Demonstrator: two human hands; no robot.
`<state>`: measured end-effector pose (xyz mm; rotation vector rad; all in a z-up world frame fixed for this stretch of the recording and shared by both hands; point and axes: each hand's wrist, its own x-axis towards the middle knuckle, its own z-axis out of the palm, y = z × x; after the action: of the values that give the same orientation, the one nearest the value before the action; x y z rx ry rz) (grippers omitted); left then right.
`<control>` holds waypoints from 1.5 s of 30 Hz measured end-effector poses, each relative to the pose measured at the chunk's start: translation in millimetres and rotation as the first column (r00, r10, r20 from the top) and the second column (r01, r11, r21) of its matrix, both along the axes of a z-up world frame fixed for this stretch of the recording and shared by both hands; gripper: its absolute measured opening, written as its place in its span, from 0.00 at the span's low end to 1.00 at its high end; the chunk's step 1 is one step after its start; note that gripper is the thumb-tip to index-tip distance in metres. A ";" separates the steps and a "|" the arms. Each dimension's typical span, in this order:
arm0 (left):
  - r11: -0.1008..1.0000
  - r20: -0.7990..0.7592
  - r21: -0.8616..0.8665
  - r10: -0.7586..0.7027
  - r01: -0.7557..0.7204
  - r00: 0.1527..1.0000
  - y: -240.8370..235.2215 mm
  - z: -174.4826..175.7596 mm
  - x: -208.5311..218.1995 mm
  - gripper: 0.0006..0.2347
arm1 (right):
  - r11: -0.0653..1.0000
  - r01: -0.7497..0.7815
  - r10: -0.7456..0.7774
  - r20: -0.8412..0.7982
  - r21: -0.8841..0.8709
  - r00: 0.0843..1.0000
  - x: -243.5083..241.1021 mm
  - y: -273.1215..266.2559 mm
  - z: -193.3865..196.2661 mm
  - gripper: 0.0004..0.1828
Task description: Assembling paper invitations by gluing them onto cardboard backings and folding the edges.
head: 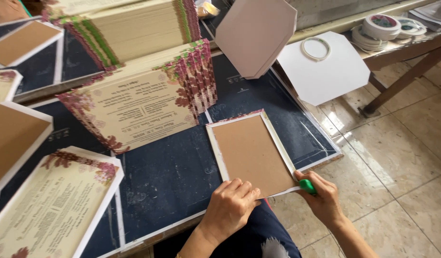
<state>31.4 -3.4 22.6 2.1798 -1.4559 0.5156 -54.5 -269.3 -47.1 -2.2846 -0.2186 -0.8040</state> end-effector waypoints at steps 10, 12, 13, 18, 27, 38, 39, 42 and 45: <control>0.997 -0.326 -0.062 0.014 -0.036 0.945 0.4 -2.3 7.1 0.06 | 0.597 0.327 -0.177 -0.277 0.733 0.944 8.8 24.2 1.0 0.07; 0.996 -0.320 -0.056 0.042 -0.063 0.947 -0.6 -0.4 6.7 0.05 | 0.599 0.343 -0.197 -0.282 0.724 0.939 11.4 22.6 12.1 0.05; 0.996 -0.321 -0.029 0.074 -0.088 0.944 -1.4 1.0 6.7 0.05 | 0.669 0.388 -0.179 -0.369 0.634 0.912 12.5 20.6 21.9 0.04; 0.987 -0.263 0.080 0.156 -0.140 0.952 -2.8 -8.3 9.5 0.16 | 0.917 0.394 -0.289 -0.576 0.062 0.765 4.9 1.1 43.2 0.19; 0.965 -0.195 0.190 0.217 -0.181 0.956 -4.2 -7.7 9.8 0.19 | 0.878 -0.047 -0.100 -0.277 -0.477 0.956 -34.8 88.9 17.0 0.44; 0.962 -0.104 0.124 0.258 -0.245 0.961 -5.4 -10.0 8.4 0.16 | 0.895 0.086 -0.157 -0.129 -0.439 0.979 -13.7 114.3 42.8 0.19; 0.960 -0.101 0.125 0.265 -0.252 0.959 -5.2 -9.2 9.2 0.16 | 0.896 0.080 -0.150 -0.128 -0.437 0.980 -10.1 100.1 37.4 0.19; 0.967 -0.164 0.108 0.245 -0.229 0.956 -2.4 -8.9 4.5 0.16 | 0.747 0.268 -0.423 -0.123 -0.608 0.898 -5.5 62.4 33.1 0.35; 0.967 -0.143 0.064 0.255 -0.248 0.956 -5.1 -7.5 7.2 0.15 | 0.807 0.365 -0.543 -0.341 -0.463 0.768 2.1 42.0 49.4 0.15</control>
<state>38.6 -8.5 15.1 2.3998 -1.1286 0.3954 -52.4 -227.3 2.3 -2.8734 0.4823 -0.4380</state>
